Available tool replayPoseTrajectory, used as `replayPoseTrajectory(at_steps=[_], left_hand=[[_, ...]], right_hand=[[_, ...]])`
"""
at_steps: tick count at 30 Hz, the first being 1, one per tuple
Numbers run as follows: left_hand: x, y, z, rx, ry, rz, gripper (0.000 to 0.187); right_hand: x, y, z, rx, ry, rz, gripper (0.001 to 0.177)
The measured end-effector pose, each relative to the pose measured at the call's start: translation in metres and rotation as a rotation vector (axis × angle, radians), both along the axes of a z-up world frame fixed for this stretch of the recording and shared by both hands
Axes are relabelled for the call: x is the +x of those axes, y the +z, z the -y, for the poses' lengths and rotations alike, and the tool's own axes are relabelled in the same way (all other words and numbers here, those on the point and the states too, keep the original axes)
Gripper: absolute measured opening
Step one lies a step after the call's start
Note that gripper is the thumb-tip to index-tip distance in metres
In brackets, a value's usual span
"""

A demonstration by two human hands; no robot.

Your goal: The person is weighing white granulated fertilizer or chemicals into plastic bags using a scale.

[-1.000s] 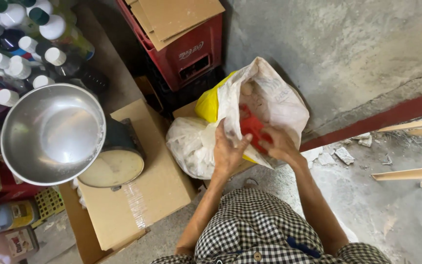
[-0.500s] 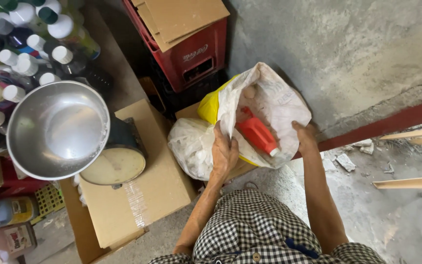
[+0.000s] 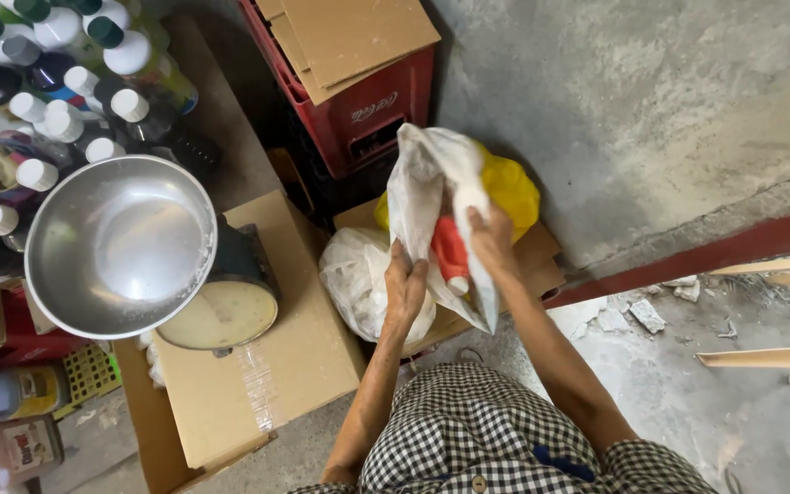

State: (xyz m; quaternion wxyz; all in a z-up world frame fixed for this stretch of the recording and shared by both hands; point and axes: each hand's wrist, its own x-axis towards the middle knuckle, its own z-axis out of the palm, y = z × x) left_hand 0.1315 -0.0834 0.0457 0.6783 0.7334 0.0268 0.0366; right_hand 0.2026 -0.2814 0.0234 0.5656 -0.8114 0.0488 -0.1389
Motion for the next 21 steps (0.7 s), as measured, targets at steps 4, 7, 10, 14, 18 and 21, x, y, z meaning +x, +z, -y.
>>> replayPoseTrajectory(at_steps=[4,7,10,14,18,21], left_hand=[[-0.005,0.036,0.008,-0.006,-0.052,-0.171,0.067],[-0.007,0.037,0.022,-0.045,-0.067,-0.144,0.070],[-0.014,0.036,0.032,-0.085,-0.107,-0.134,0.069],[-0.017,0.041,0.032,-0.026,-0.088,0.132,0.065],[-0.013,0.038,0.023,0.155,0.056,-0.105,0.070],[-0.020,0.034,0.018,0.261,0.085,-0.149,0.073]], right_hand=[[-0.026,-0.005,0.086,0.124,-0.436,-0.349,0.044],[-0.058,-0.016,0.134,0.505,-0.454,-0.306,0.037],[-0.070,-0.045,0.143,0.412,-0.439,-0.267,0.035],[-0.073,-0.002,0.132,-0.043,-0.398,-0.248,0.043],[-0.089,0.113,0.074,-0.650,-0.464,0.067,0.062],[-0.090,0.077,0.070,-0.379,-0.120,0.182,0.034]])
